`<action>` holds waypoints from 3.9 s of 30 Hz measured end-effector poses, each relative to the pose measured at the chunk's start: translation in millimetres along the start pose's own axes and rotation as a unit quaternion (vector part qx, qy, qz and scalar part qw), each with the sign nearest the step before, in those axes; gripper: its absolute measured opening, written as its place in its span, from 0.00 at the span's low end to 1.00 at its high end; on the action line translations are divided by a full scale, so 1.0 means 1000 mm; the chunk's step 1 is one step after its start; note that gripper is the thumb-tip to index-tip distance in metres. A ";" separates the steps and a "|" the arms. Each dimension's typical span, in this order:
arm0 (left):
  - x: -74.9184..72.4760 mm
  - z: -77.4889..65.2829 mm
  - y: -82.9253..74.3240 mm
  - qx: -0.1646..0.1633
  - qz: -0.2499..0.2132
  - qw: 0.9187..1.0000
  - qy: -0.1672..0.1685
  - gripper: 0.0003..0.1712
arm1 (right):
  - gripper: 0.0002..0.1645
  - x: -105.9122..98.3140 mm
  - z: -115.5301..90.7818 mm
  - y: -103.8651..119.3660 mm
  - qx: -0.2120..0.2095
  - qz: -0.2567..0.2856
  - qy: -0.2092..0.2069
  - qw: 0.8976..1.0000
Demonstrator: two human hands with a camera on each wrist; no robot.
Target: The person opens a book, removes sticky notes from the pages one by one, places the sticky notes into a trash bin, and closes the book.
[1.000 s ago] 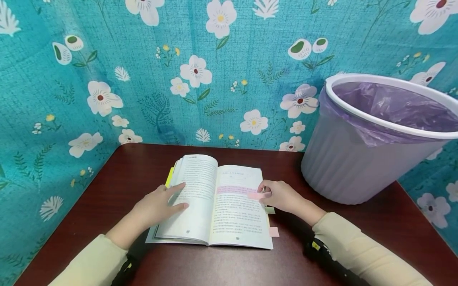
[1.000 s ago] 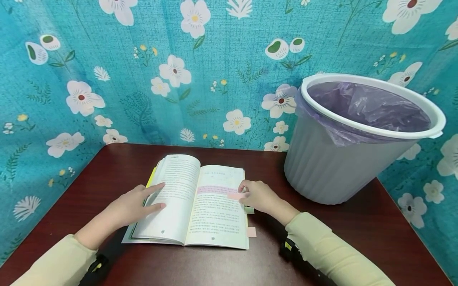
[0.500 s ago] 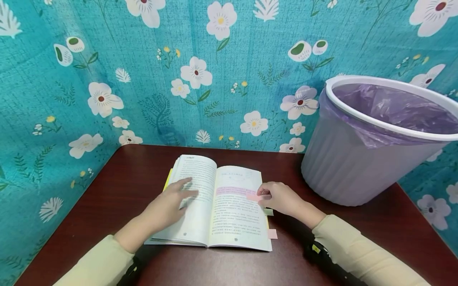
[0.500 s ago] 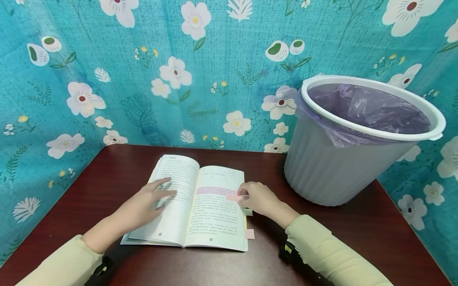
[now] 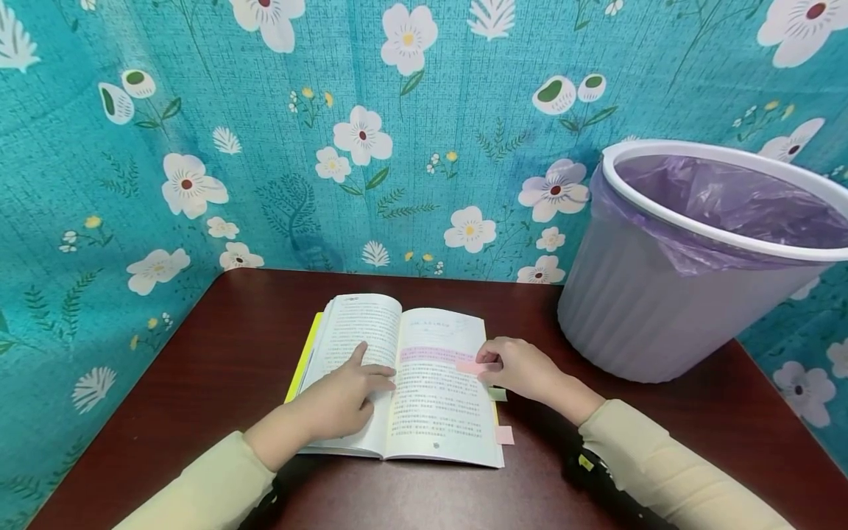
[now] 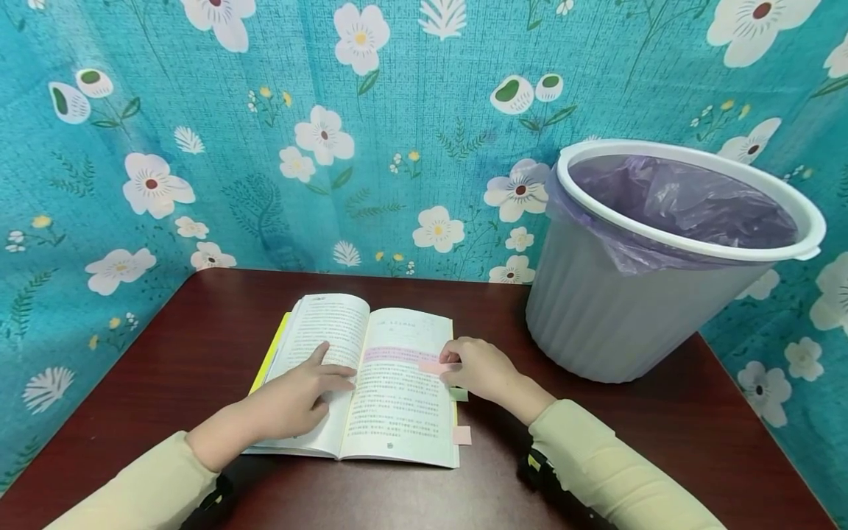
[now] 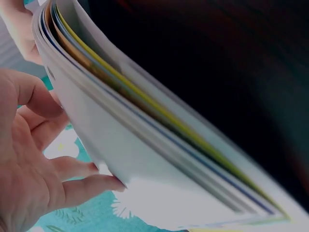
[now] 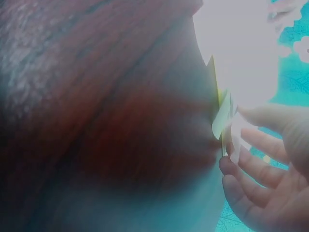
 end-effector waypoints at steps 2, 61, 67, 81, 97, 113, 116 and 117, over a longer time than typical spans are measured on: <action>0.001 0.000 -0.003 -0.005 0.002 1.000 0.010 0.22 | 0.12 -0.001 0.000 -0.001 0.000 0.003 0.003 1.000; 0.014 -0.002 -0.022 -0.003 0.079 0.994 0.073 0.37 | 0.10 -0.002 -0.017 -0.015 -0.058 0.045 -0.035 0.997; 0.015 -0.003 -0.023 -0.004 0.075 0.994 0.076 0.37 | 0.11 -0.004 -0.022 -0.013 -0.063 0.052 -0.034 0.996; 0.012 -0.003 -0.024 -0.009 0.071 0.994 0.084 0.37 | 0.13 -0.003 -0.027 -0.014 -0.086 0.072 -0.043 0.993; 0.013 -0.003 -0.025 -0.009 0.075 0.994 0.078 0.37 | 0.12 -0.005 -0.028 -0.014 -0.080 0.074 -0.039 0.993; 0.014 -0.004 -0.025 -0.010 0.076 0.994 0.080 0.38 | 0.13 -0.006 -0.032 -0.016 -0.069 0.087 -0.031 0.993; 0.014 -0.003 -0.024 -0.010 0.076 0.994 0.080 0.38 | 0.14 -0.007 -0.033 -0.017 -0.065 0.086 -0.037 0.994; 0.014 -0.003 -0.024 -0.009 0.075 0.994 0.080 0.38 | 0.14 -0.007 -0.033 -0.017 -0.064 0.085 -0.039 0.994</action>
Point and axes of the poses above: each hand's wrist, its own z-axis towards the middle knuckle, its own x-axis out of the palm, y = z × x, the point moved 1 cm from there along z, towards the middle knuckle, and after that the axes turned 15 degrees about z, right-handed, at the moved point
